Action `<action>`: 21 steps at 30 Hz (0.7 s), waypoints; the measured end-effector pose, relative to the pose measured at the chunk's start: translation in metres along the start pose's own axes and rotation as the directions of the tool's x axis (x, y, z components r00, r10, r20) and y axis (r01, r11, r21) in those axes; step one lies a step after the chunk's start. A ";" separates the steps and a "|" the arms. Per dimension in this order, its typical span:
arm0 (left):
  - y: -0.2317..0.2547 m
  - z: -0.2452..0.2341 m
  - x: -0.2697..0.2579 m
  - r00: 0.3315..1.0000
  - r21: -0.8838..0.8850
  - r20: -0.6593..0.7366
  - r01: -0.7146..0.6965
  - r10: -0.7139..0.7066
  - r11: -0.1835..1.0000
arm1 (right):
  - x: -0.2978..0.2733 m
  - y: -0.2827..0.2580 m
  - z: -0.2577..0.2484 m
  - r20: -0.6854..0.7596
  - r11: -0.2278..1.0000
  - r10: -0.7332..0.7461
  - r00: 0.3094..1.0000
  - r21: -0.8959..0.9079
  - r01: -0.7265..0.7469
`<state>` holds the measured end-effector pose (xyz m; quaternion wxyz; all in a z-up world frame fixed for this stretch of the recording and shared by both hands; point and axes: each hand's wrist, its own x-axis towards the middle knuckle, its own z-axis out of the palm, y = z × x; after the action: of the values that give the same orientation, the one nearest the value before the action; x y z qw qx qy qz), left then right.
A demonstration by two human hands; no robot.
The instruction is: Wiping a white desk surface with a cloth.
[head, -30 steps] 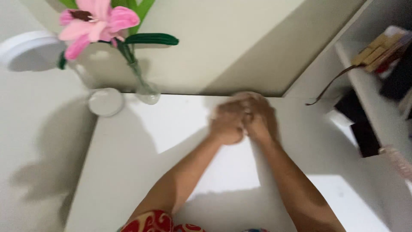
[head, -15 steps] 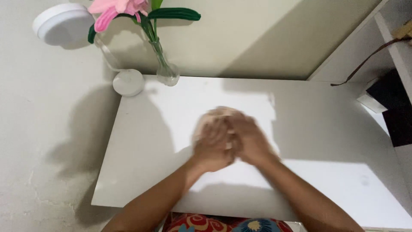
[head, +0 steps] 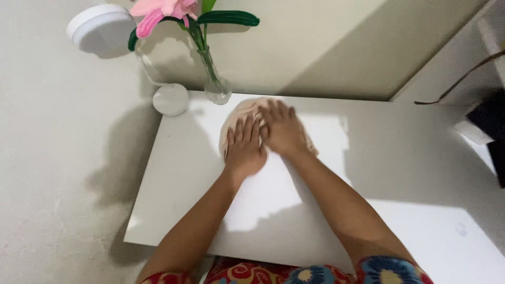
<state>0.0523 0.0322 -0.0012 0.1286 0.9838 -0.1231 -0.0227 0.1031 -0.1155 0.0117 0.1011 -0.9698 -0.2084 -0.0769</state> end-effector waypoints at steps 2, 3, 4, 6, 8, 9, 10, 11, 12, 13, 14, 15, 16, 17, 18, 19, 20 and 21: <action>0.017 -0.021 -0.038 0.990 0.057 0.143 0.001 -0.009 0.998 | -0.038 -0.018 -0.010 0.058 0.994 -0.044 0.997 0.098 0.038; 0.025 -0.034 -0.052 0.963 0.110 0.269 -0.018 -0.012 0.994 | -0.053 -0.024 -0.017 0.098 0.981 -0.086 0.991 0.182 0.067; 0.035 -0.037 -0.051 0.963 0.122 0.270 -0.019 -0.015 0.992 | -0.066 -0.014 -0.022 0.090 0.979 -0.085 0.992 0.191 0.067; 0.055 -0.042 -0.053 0.924 0.001 0.366 -0.119 0.110 0.993 | -0.097 0.007 -0.032 0.134 0.988 -0.042 0.990 0.156 0.021; 0.062 -0.022 -0.020 0.932 -0.046 0.310 -0.184 0.189 0.982 | -0.093 0.035 -0.031 0.094 0.990 0.017 0.995 0.141 -0.030; 0.064 -0.011 -0.007 0.931 -0.092 0.253 -0.247 0.262 0.965 | -0.094 0.046 -0.029 0.057 0.988 0.076 0.996 0.129 -0.083; 0.060 -0.008 0.012 0.930 -0.091 0.257 -0.247 0.263 0.965 | -0.076 0.048 -0.029 0.058 0.988 0.078 0.995 0.132 -0.086; 0.055 -0.007 0.032 0.945 -0.044 0.227 -0.232 0.236 0.972 | -0.056 0.050 -0.030 0.042 0.985 0.151 0.988 0.078 -0.154; 0.052 -0.006 0.053 0.958 0.002 0.195 -0.215 0.210 0.977 | -0.037 0.053 -0.031 0.021 0.974 0.223 0.975 0.025 -0.223; 0.046 -0.009 0.053 0.958 0.001 0.192 -0.217 0.213 0.976 | -0.021 0.046 -0.029 0.019 0.974 0.224 0.974 0.022 -0.224; 0.040 -0.012 0.053 0.978 0.025 0.162 -0.137 0.132 0.990 | -0.004 0.040 -0.027 0.068 0.978 0.209 0.976 -0.017 -0.208; 0.036 -0.016 0.056 0.990 0.043 0.129 -0.056 0.050 0.998 | 0.013 0.036 -0.025 0.118 0.980 0.195 0.974 -0.058 -0.190; 0.031 -0.023 0.044 0.990 0.039 0.127 -0.059 0.053 0.998 | 0.015 0.029 -0.017 0.118 0.980 0.197 0.973 -0.063 -0.191; 0.026 -0.030 0.031 0.993 -0.013 0.114 0.031 -0.029 0.999 | 0.015 0.022 -0.008 0.089 0.993 0.095 0.991 -0.072 -0.089; 0.021 -0.037 0.019 0.988 -0.067 0.105 0.120 -0.113 0.991 | 0.017 0.016 0.001 0.062 0.996 -0.008 0.998 -0.083 0.014; 0.017 -0.024 0.009 0.989 -0.066 0.103 0.110 -0.103 0.992 | 0.000 0.012 -0.005 0.057 0.996 -0.001 0.998 -0.087 0.006; 0.012 -0.012 0.000 0.996 0.007 0.079 0.052 -0.052 0.999 | -0.016 0.006 -0.012 0.104 0.999 -0.044 0.994 0.006 0.043; 0.008 0.001 -0.009 0.998 0.079 0.059 -0.009 0.005 0.997 | -0.032 0.001 -0.018 0.147 0.992 -0.088 0.985 0.100 0.073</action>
<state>0.0421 0.0271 0.0001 0.0860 0.9866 -0.1310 -0.0463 0.0731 -0.1329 0.0233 0.1273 -0.9577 -0.2579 0.0028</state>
